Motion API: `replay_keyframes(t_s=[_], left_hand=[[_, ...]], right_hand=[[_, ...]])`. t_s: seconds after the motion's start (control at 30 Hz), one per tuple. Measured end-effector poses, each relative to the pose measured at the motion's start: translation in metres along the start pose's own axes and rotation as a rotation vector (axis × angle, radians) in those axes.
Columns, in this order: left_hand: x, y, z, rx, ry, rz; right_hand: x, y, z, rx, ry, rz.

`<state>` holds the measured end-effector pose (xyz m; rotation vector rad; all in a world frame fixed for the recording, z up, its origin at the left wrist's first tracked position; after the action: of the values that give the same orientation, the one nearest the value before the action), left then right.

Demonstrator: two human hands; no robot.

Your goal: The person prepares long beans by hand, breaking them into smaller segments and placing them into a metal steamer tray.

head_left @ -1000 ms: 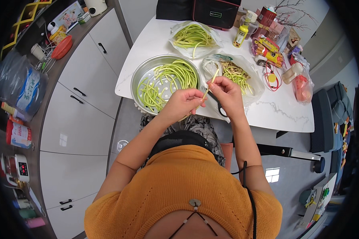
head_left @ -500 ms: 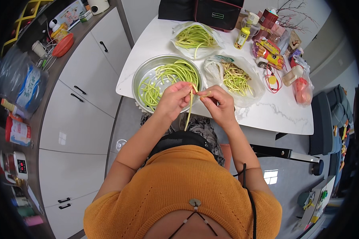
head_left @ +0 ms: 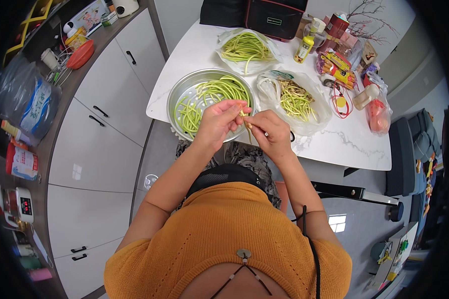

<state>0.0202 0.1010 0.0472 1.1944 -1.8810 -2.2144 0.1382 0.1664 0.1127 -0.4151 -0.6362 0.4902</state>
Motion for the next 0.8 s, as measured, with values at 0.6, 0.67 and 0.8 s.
replay_keyframes(t_s=[0.6,0.67,0.8], left_hand=[[-0.016,-0.025,-0.011,0.256,-0.271,0.154],[-0.014,-0.029,-0.013,0.272,-0.299,0.147],[-0.003,-0.030,-0.009,0.228,-0.181,0.096]], right_hand=[[0.013,0.052,-0.002,-0.473,0.259,0.552],[0.019,0.055,0.000,-0.488,0.289,0.576],[0.019,0.054,-0.001,-0.500,0.263,0.609]])
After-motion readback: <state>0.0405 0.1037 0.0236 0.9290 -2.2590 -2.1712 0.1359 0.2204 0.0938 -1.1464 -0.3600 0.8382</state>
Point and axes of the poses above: each hand's wrist, its own z-axis towards the middle knuckle, its own x-axis out of the back of the hand, y = z × x, the point moved 7 cm from there along z, towards the middle knuckle, and after that the axes turned 3 degrees about z, right-handed, at the moved point
